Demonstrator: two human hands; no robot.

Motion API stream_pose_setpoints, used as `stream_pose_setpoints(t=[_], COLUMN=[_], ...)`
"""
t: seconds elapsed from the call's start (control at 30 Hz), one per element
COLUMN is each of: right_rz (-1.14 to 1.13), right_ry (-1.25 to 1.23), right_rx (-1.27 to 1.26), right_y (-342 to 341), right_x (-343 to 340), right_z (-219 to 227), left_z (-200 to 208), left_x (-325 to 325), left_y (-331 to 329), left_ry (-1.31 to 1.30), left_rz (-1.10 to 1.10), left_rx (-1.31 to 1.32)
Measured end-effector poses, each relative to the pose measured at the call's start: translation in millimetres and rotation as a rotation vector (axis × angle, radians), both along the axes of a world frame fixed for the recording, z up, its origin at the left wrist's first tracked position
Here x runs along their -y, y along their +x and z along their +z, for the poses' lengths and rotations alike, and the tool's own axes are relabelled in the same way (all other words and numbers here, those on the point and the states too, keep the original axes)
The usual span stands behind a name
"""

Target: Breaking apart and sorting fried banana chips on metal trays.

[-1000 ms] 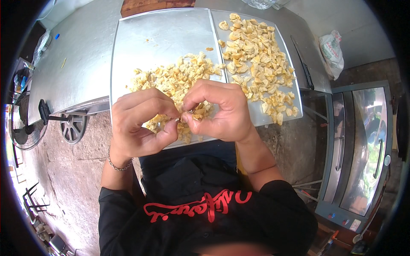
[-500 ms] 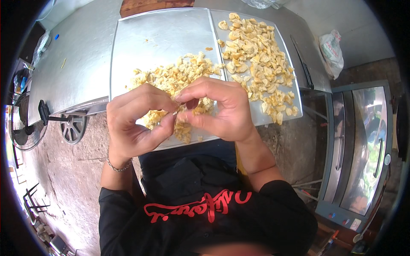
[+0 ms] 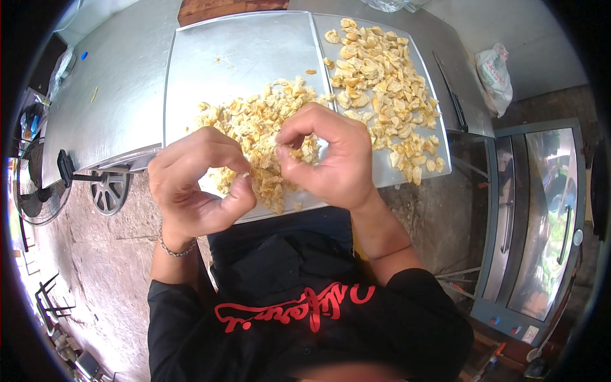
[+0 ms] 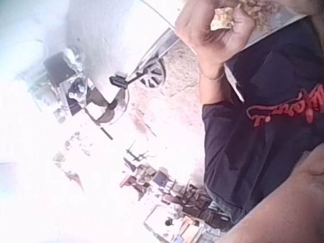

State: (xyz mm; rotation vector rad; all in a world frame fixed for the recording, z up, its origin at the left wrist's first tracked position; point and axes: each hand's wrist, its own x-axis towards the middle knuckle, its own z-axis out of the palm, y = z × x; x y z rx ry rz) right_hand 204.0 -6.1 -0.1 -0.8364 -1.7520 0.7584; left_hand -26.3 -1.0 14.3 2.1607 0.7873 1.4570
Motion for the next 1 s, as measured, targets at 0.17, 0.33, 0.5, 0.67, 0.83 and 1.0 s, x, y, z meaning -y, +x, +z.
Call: stream_pose_setpoints(t=[0.17, 0.33, 0.5, 0.67, 0.83, 1.0], right_rz=[0.019, 0.095, 0.101, 0.045, 0.019, -0.035], right_ry=[0.047, 0.003, 0.022, 0.047, 0.063, 0.109], right_rx=[-0.059, -0.076, -0.023, -0.001, -0.004, 0.036], right_y=[2, 2, 6, 6, 3, 3], right_x=[-2, -1, -2, -3, -4, -8], right_z=[2, 4, 5, 4, 1, -2], left_z=[3, 0, 0, -4, -3, -3], left_x=[-6, -6, 2, -3, -6, -7], left_y=[5, 6, 11, 5, 4, 2], left_ry=[-0.077, -0.128, -0.149, -0.105, -0.108, -0.111], left_rz=[0.012, -0.017, 0.049, 0.021, -0.016, -0.044], left_rx=[-0.077, -0.088, -0.013, -0.063, -0.073, -0.022])
